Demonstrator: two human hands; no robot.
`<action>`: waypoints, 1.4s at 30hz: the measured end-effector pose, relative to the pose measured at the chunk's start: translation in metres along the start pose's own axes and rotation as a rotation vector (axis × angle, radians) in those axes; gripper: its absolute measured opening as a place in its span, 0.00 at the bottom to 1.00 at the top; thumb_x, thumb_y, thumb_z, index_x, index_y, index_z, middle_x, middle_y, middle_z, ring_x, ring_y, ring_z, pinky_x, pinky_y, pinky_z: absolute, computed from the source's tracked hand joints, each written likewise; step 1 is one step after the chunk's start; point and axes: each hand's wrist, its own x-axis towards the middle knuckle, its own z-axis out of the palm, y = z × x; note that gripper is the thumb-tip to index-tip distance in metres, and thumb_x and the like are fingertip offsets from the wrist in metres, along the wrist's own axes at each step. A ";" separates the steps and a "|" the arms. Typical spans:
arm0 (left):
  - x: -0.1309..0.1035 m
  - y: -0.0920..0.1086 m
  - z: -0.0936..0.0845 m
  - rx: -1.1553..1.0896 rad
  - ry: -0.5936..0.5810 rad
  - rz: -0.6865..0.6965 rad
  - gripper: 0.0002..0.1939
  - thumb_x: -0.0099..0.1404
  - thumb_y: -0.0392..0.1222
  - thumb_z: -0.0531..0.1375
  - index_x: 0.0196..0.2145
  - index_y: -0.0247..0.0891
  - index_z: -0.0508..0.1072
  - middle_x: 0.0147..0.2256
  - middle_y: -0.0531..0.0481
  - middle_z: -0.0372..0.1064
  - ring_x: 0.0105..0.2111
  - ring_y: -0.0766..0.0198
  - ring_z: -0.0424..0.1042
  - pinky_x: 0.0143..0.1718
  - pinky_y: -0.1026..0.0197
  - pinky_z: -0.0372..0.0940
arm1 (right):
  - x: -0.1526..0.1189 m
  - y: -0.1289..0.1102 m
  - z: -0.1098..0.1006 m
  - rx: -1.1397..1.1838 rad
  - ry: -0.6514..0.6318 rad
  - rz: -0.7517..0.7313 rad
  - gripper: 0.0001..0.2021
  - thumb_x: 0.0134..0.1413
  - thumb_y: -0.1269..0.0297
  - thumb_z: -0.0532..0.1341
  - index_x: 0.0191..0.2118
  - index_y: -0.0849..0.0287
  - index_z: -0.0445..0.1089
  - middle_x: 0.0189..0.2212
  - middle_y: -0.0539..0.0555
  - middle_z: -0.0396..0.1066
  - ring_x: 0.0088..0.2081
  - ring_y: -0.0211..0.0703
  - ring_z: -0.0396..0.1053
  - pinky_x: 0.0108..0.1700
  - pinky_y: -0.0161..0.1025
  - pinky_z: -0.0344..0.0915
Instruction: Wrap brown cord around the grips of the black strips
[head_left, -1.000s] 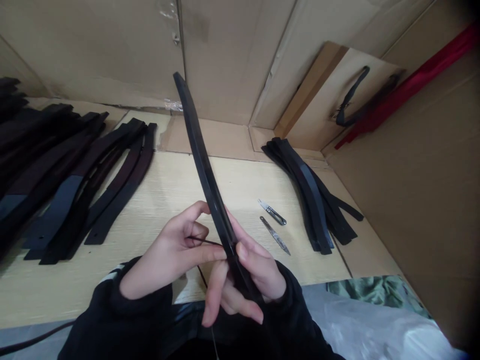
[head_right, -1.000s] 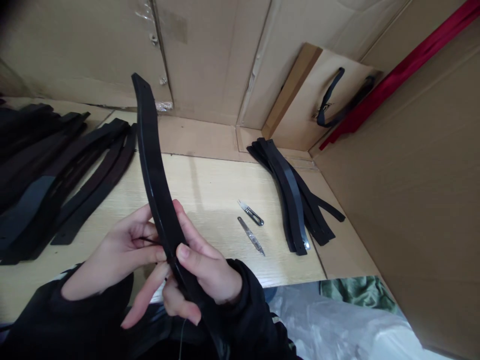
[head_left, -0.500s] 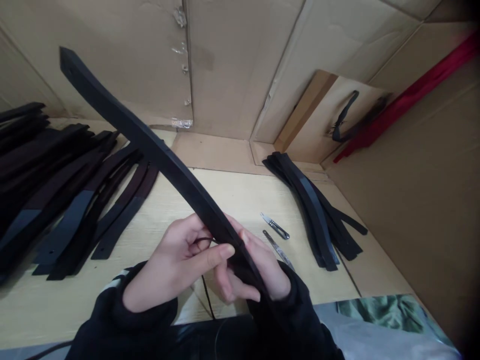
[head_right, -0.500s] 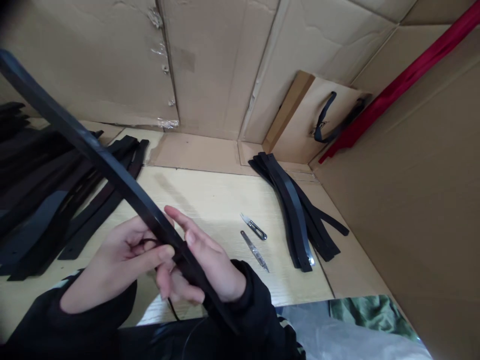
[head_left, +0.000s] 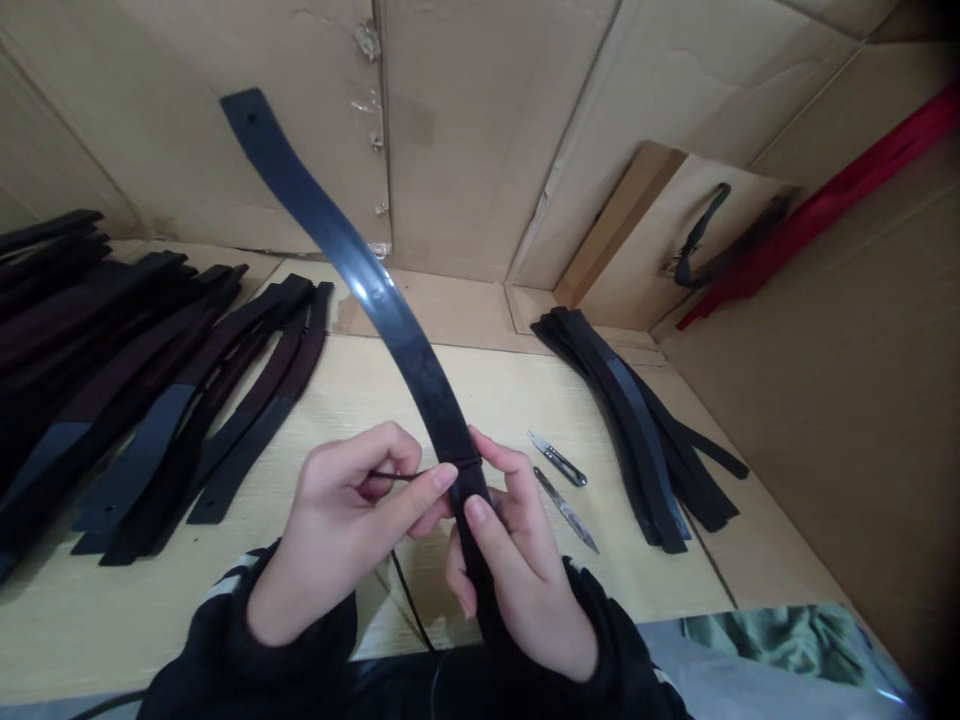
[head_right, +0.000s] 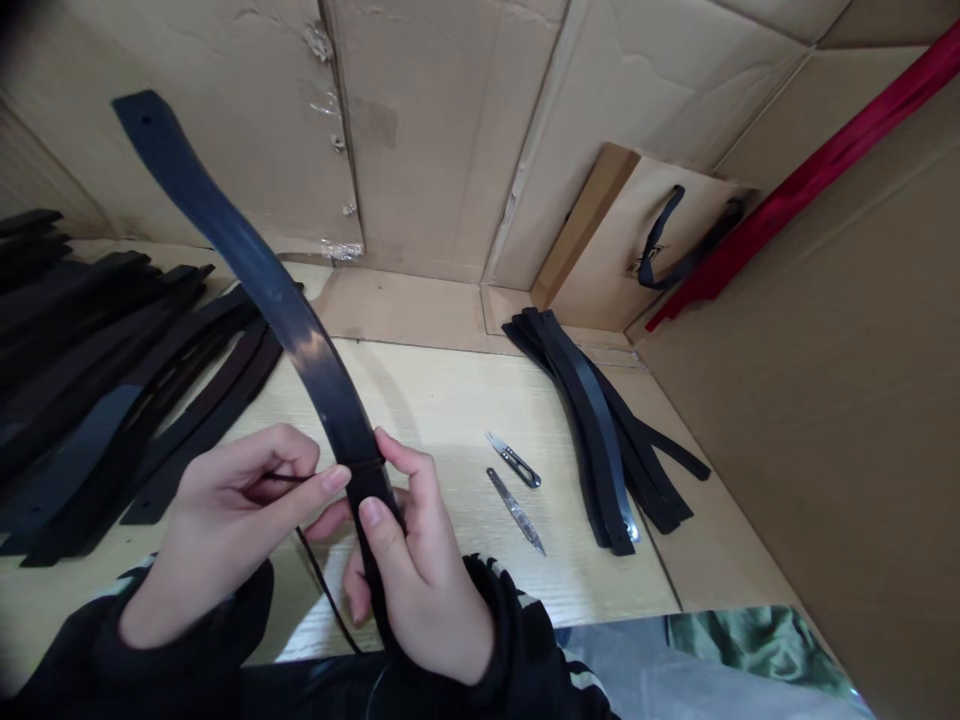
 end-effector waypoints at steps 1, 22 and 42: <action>-0.002 0.000 0.000 0.044 -0.009 0.047 0.13 0.60 0.32 0.60 0.21 0.38 0.62 0.16 0.59 0.63 0.16 0.73 0.64 0.17 0.72 0.59 | 0.000 0.000 0.000 0.004 0.002 -0.014 0.18 0.65 0.61 0.49 0.58 0.45 0.48 0.32 0.49 0.70 0.15 0.25 0.58 0.17 0.26 0.56; -0.008 -0.005 -0.006 0.288 -0.037 0.342 0.09 0.60 0.28 0.60 0.31 0.43 0.71 0.18 0.63 0.69 0.17 0.75 0.66 0.17 0.73 0.57 | -0.001 0.005 -0.004 0.111 -0.095 -0.073 0.06 0.66 0.63 0.48 0.47 0.48 0.52 0.30 0.47 0.72 0.14 0.21 0.57 0.16 0.19 0.53; -0.013 -0.011 -0.012 0.133 -0.139 0.276 0.09 0.60 0.28 0.59 0.26 0.40 0.70 0.17 0.62 0.68 0.13 0.76 0.57 0.14 0.71 0.50 | -0.004 0.006 0.000 0.256 -0.057 -0.003 0.09 0.64 0.61 0.51 0.47 0.52 0.51 0.26 0.50 0.74 0.12 0.23 0.56 0.15 0.21 0.53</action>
